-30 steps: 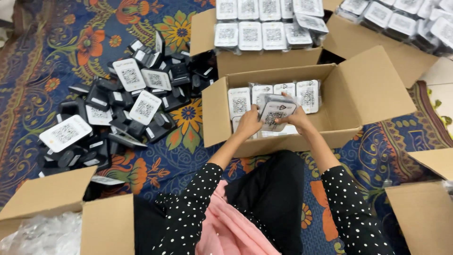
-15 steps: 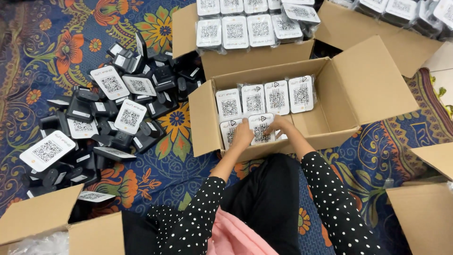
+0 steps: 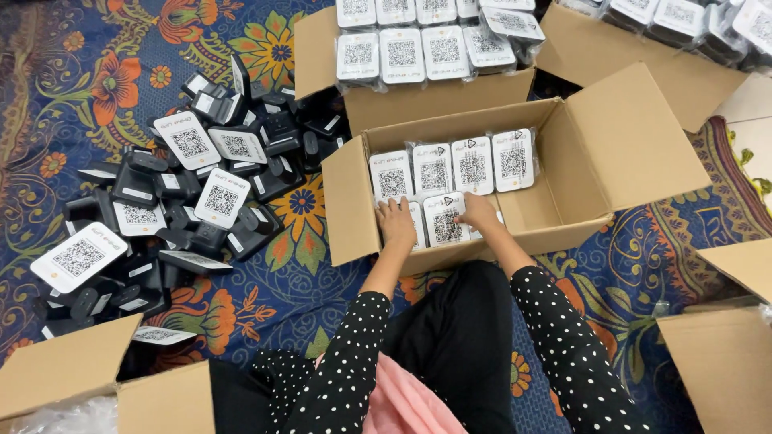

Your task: The person packages small electronic devices into individual plastic bags and then places them into cardboard shipping boxes.

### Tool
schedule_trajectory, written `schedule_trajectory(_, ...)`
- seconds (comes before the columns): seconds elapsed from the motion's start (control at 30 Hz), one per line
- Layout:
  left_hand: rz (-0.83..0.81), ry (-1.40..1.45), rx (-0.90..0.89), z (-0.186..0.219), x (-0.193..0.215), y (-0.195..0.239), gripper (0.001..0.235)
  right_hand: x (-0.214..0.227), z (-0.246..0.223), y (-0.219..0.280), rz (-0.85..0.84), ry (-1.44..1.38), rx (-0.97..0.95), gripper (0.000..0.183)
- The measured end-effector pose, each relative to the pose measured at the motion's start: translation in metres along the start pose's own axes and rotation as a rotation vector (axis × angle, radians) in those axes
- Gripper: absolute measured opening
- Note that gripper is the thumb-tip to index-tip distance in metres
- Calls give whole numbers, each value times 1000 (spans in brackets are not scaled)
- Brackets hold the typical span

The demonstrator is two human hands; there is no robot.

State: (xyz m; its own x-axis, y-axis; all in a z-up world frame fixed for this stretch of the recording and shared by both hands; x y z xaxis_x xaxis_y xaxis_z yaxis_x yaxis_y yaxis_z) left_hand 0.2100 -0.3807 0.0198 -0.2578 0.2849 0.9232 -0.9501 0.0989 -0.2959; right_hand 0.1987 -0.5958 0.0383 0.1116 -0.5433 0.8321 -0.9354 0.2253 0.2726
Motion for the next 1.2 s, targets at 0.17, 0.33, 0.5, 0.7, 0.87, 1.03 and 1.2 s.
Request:
schedule_trajectory(0.17, -314, -31, -131, -4, 2, -8, 71, -8, 3, -9, -48, 23, 14, 58)
schedule_trajectory(0.33, -295, 36, -180, -11, -10, -17, 62, -3, 1, -5, -56, 25, 41, 55)
schedule_trajectory(0.5, -269, 35, -363, -14, -22, -29, 63, 2, -5, -2, -79, -6, 27, 53)
schedule_trajectory(0.7, -366, -172, -510, -7, -8, -21, 55, -7, -1, 2, -216, 110, 76, 54)
schedule_trajectory(0.87, -219, -122, -401, 8, 26, -1, 68, -23, 6, -1, -164, 502, 140, 61)
schedule_trajectory(1.03, 41, 111, -311, 0, 95, 6, 72, 15, -49, 34, 192, 463, 44, 67)
schedule_trajectory(1.2, 221, 381, -281, -52, 147, 43, 49, -22, -166, 100, 481, -142, 566, 45)
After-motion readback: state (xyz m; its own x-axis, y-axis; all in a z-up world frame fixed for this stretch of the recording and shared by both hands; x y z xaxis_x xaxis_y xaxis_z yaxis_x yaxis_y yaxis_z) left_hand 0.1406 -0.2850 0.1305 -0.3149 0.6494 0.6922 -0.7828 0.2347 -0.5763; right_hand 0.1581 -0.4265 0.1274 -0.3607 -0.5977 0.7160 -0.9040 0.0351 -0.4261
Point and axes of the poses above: each hand's wrist, its own y-axis away from the middle knuckle, its own x-axis out of the back of the hand, z = x × y, the point moved 5 cm from there along -y, towards the middle knuckle, and after that the axes turned 9 degrees about z, right-handed, at the moved point
